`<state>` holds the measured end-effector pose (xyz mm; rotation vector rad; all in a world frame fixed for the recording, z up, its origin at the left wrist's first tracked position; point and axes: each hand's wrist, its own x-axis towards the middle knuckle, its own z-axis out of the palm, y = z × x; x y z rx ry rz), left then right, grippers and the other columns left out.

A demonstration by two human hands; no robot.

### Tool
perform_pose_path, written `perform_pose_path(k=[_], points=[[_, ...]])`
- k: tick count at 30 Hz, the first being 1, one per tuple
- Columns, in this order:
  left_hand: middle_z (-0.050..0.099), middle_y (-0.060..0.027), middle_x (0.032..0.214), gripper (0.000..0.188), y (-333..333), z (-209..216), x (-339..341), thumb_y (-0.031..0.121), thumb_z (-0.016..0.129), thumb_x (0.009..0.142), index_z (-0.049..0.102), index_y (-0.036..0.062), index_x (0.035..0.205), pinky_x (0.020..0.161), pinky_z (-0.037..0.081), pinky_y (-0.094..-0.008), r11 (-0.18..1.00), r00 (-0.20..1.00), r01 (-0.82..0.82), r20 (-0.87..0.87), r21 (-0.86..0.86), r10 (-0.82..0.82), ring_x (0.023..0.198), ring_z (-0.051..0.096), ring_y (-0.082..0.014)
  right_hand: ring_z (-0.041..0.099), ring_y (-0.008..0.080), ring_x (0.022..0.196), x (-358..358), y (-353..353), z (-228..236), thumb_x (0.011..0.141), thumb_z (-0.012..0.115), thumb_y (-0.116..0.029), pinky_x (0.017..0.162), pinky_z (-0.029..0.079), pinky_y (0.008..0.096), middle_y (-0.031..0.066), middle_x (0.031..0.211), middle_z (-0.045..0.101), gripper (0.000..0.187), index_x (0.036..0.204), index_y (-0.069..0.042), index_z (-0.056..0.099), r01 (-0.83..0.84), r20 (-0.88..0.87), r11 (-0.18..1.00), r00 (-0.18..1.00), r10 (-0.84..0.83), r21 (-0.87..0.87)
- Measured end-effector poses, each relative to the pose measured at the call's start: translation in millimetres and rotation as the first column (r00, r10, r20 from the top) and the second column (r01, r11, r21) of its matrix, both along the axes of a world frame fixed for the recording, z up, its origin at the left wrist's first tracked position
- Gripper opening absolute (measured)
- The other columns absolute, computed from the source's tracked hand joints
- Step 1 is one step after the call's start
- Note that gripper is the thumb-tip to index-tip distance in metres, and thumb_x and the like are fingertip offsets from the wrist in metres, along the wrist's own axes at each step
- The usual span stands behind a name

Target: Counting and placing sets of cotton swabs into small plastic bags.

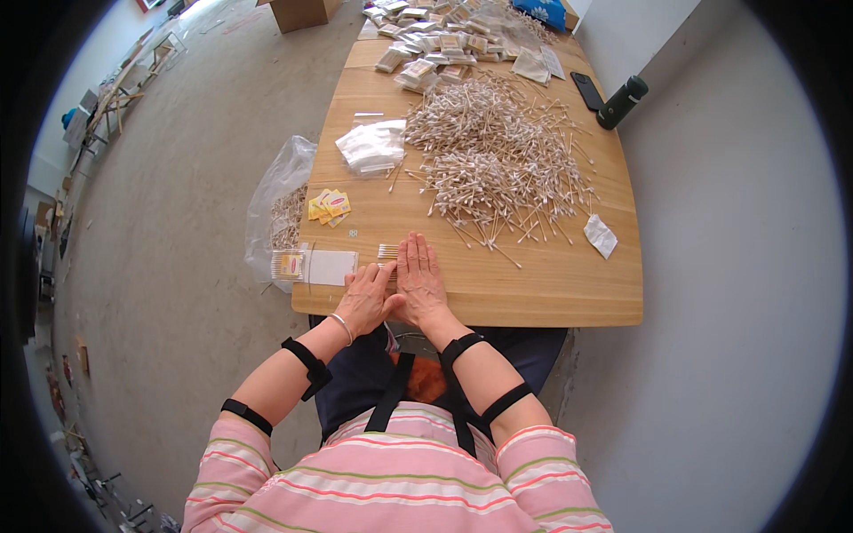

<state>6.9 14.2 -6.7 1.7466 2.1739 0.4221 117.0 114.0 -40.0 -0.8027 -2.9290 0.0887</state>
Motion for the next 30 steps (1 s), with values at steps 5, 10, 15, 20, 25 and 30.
perform_pose_path(k=[5,10,15,20,25,30], points=[[0.051,-0.0141,0.104,0.07,0.8,-3.9,-0.4,0.049,0.053,0.087,0.034,0.0062,0.139,0.084,0.033,-0.0403,0.997,0.998,-0.052,0.027,0.063,0.051,0.098,0.05,-0.0296,0.006,0.0357,0.142,-1.9,-2.3,4.3,0.078,0.051,-0.039,0.116,0.004,0.0443,0.0254,0.15,0.012,0.086,0.142,0.009,0.018,-0.006,-0.023,0.998,1.0,0.004,-0.07],[0.052,-0.0149,0.106,0.07,4.8,-2.4,-1.8,0.05,0.052,0.087,0.033,0.0064,0.139,0.085,0.034,-0.0412,0.998,0.998,-0.055,0.028,-0.003,0.055,0.101,0.051,-0.0301,0.007,0.0359,0.142,-1.0,-1.4,1.5,0.078,0.05,-0.038,0.116,0.005,0.0445,0.0258,0.15,0.012,0.085,0.141,0.009,0.019,-0.007,-0.057,0.997,0.998,0.002,-0.077],[0.055,-0.0153,0.109,0.071,5.4,-7.3,-3.2,0.051,0.05,0.088,0.032,0.0065,0.14,0.086,0.035,-0.0429,0.996,0.997,-0.059,0.051,0.069,0.056,0.104,0.052,-0.0303,0.006,0.0356,0.143,-1.6,-1.8,0.4,0.078,0.049,-0.038,0.116,0.004,0.0444,0.0259,0.151,0.011,0.085,0.142,0.009,0.019,-0.003,-0.054,0.997,0.999,-0.001,-0.079],[0.058,-0.0155,0.111,0.07,15.1,4.6,-5.2,0.05,0.05,0.088,0.032,0.0069,0.14,0.086,0.036,-0.0439,0.991,0.989,-0.112,0.084,-0.074,0.118,0.104,0.055,-0.0308,0.005,0.0353,0.143,-2.0,-2.2,3.7,0.079,0.047,-0.039,0.116,0.003,0.0442,0.0261,0.151,0.011,0.083,0.142,0.008,0.02,0.006,-0.058,0.991,0.998,-0.014,-0.136],[0.059,-0.0158,0.112,0.067,14.2,1.1,-7.4,0.048,0.05,0.089,0.033,0.0067,0.14,0.087,0.037,-0.0435,0.995,0.993,-0.081,0.087,-0.051,0.085,0.105,0.055,-0.0306,0.004,0.035,0.143,-2.4,-2.6,3.3,0.079,0.046,-0.039,0.116,0.002,0.0438,0.0261,0.151,0.011,0.083,0.142,0.007,0.02,0.01,-0.065,0.99,0.998,-0.02,-0.14],[0.06,-0.0168,0.113,0.06,14.7,1.7,-7.1,0.042,0.05,0.091,0.036,0.0068,0.138,0.087,0.038,-0.0436,0.995,0.989,-0.096,0.113,-0.022,0.098,0.106,0.056,-0.0308,0.004,0.0352,0.143,-2.4,-2.6,4.4,0.08,0.045,-0.04,0.116,0.002,0.0438,0.0264,0.151,0.01,0.083,0.142,0.008,0.02,0.009,-0.047,0.99,0.999,-0.015,-0.143]])
